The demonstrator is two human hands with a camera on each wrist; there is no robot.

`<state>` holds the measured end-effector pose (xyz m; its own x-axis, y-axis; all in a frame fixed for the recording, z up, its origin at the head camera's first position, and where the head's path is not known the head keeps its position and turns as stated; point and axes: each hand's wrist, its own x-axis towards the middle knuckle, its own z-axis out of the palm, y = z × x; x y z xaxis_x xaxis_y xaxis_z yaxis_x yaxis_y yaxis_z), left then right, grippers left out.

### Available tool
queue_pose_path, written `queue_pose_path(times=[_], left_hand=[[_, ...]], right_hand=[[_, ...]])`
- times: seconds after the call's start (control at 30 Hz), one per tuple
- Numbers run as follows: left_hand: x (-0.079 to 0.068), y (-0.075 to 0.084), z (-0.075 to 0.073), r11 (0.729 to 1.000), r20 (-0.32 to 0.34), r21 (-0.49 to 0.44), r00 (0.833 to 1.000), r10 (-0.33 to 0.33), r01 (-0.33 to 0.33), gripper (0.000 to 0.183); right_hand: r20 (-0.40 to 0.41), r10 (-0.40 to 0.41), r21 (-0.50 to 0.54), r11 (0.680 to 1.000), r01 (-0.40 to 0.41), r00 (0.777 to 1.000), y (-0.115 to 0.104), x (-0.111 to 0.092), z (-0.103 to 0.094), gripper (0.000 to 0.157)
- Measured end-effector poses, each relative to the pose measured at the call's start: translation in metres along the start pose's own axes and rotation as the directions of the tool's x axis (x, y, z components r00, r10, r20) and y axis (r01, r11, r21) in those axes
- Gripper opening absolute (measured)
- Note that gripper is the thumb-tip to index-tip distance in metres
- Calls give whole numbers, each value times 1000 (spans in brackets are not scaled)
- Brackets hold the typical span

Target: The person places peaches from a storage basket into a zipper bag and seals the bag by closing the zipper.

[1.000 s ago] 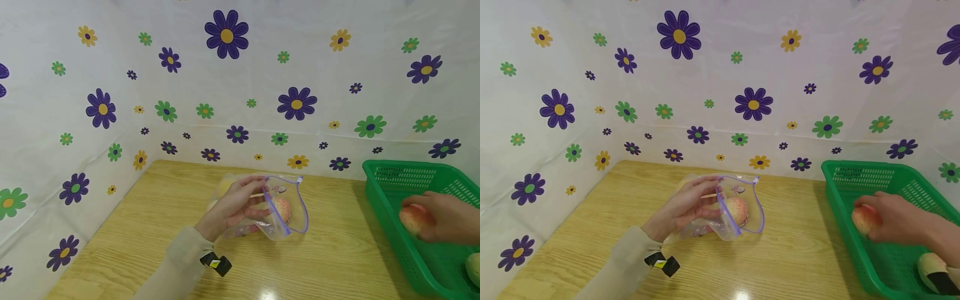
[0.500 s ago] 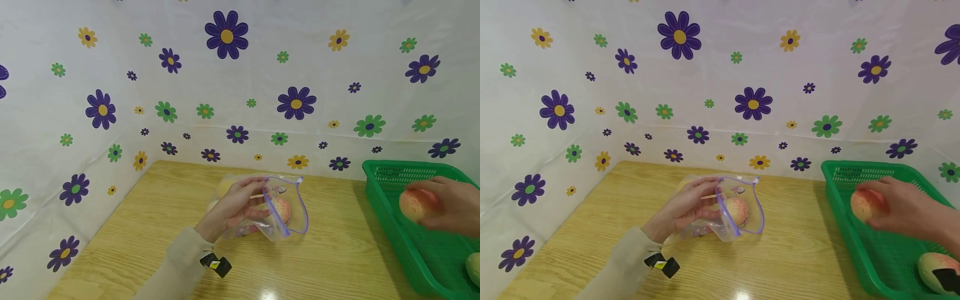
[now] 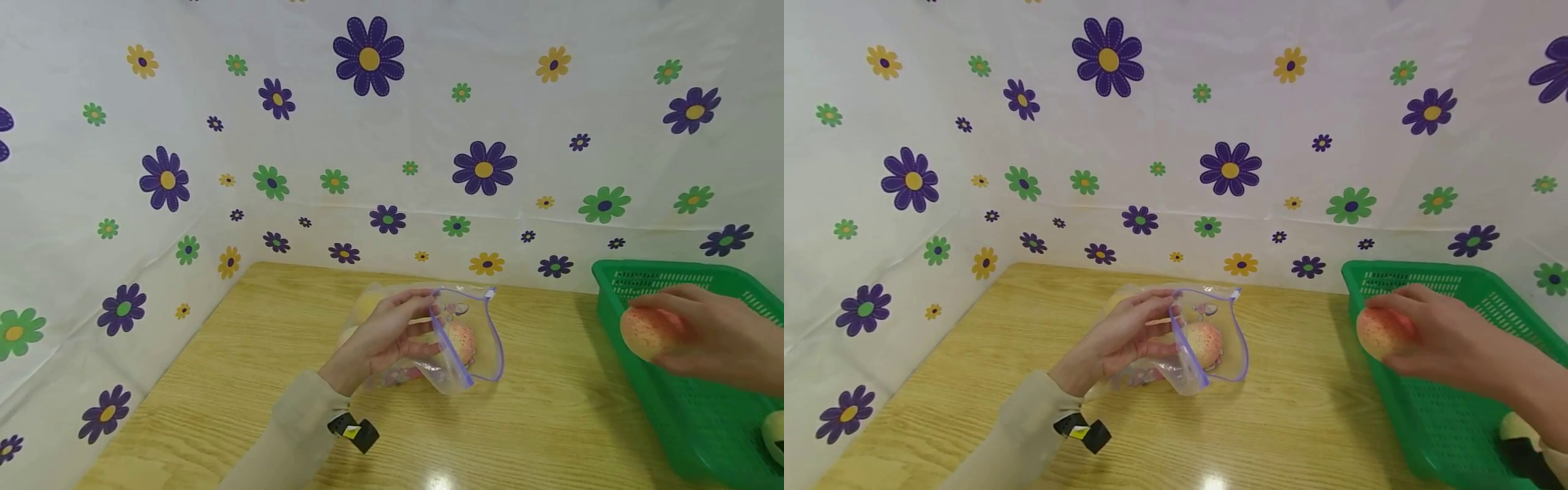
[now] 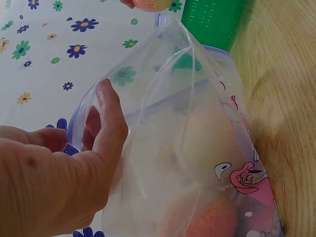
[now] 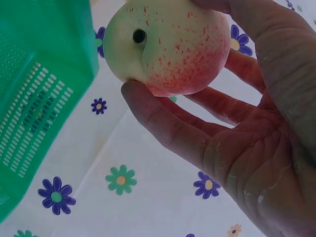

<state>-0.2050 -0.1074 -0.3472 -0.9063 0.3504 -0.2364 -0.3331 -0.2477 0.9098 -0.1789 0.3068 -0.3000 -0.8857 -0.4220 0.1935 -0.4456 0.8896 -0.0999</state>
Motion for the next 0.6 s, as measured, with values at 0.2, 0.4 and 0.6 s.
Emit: queue_pose_path(times=[0.2,0.4,0.6], left_hand=[[0,2,1,1000,-4,-1,1000,-9,9,34],[-1,3,1,1000,-7,-7,1000,-13,13,35],[-2,4,1,1000,-10,-1,1000,-11,11,36]], right_hand=[[-52,-115,4,993,115,992,-11,5,1,69],[-5,-137,31,990,137,991,-24,11,2,70],[12,-151,55,987,150,988,-37,16,3,70]])
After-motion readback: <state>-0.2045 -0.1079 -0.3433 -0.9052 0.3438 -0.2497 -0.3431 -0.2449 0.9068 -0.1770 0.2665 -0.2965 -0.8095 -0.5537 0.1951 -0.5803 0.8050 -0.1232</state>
